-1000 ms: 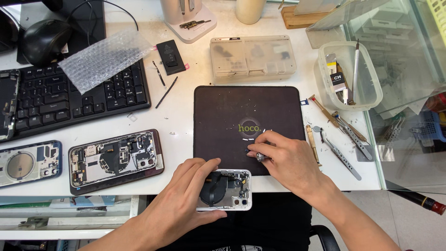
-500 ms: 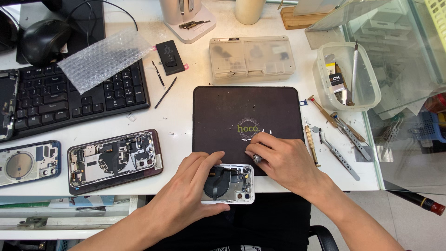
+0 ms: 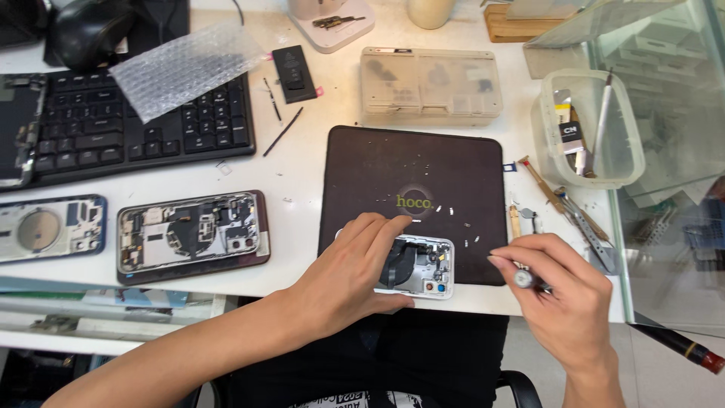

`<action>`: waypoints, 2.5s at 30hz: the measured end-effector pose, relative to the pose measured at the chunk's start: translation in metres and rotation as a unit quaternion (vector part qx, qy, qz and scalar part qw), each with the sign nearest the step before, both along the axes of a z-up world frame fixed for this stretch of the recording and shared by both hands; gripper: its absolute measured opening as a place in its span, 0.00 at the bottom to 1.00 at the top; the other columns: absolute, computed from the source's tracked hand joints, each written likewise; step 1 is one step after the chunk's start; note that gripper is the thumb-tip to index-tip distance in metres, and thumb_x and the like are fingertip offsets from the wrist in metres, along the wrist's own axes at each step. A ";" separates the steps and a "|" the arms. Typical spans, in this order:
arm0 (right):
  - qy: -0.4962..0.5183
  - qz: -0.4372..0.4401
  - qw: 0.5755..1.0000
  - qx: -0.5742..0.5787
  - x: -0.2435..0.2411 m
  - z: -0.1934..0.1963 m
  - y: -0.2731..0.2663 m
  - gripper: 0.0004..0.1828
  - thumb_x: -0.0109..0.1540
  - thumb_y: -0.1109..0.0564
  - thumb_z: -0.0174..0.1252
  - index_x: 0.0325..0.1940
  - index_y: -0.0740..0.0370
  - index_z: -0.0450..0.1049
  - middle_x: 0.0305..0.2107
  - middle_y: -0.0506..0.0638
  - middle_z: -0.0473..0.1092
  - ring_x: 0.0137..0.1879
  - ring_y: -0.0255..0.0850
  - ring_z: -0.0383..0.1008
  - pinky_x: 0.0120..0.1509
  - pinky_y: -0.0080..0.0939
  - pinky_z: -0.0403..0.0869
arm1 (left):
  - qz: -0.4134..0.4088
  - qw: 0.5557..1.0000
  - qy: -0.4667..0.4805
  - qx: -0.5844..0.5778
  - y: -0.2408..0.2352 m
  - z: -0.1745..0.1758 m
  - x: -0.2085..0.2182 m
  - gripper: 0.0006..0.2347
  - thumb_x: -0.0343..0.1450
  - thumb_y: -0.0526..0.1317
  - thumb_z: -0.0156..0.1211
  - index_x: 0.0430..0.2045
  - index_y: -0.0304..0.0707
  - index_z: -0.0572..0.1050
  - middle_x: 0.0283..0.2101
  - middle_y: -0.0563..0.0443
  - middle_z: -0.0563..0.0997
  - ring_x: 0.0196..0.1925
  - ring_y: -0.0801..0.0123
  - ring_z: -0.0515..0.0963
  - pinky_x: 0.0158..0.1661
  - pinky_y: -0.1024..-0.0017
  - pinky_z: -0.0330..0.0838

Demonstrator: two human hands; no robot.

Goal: The person disassembles and reassembles a smartphone using a screwdriver and tweezers. They remove screws, detach internal components, and then reattach parts and fasten screws back into place.

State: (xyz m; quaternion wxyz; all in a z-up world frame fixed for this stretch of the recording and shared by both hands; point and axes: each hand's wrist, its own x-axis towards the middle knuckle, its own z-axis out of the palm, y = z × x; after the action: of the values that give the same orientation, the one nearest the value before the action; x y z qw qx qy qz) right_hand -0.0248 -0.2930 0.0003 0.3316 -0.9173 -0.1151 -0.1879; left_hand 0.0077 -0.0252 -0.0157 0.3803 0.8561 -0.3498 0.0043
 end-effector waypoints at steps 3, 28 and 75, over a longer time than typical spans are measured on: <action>0.001 -0.030 1.000 0.004 -0.006 -0.010 -0.005 0.08 0.58 0.66 0.69 0.41 0.66 0.80 0.36 0.48 0.75 0.28 0.31 0.69 0.29 0.30 0.66 | 0.000 0.999 -0.043 -0.009 0.006 0.003 -0.003 0.40 0.56 0.46 0.79 0.57 0.21 0.63 0.55 0.30 0.72 0.61 0.41 0.70 0.60 0.54 0.65; 0.007 -0.040 0.992 -0.118 -0.017 -0.032 -0.005 0.08 0.56 0.63 0.69 0.38 0.63 0.79 0.36 0.45 0.74 0.28 0.34 0.75 0.31 0.34 0.73 | 0.236 0.943 -0.033 0.231 0.205 0.023 -0.006 0.36 0.51 0.52 0.79 0.52 0.36 0.76 0.51 0.42 0.81 0.58 0.54 0.76 0.58 0.58 0.67; 0.017 0.006 0.999 -0.040 -0.012 -0.025 -0.028 0.12 0.54 0.64 0.69 0.42 0.63 0.82 0.35 0.47 0.76 0.22 0.31 0.68 0.25 0.32 0.67 | 0.118 0.990 -0.036 0.069 0.065 0.013 -0.088 0.24 0.64 0.31 0.59 0.58 0.29 0.71 0.46 0.39 0.84 0.53 0.53 0.84 0.56 0.53 0.75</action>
State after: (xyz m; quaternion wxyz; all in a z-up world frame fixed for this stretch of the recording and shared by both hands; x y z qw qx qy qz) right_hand -0.0370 -0.3212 -0.0251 0.2980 -0.9320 -0.1226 -0.1659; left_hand -0.0803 0.0400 -0.0023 0.3044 0.9149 -0.2589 0.0562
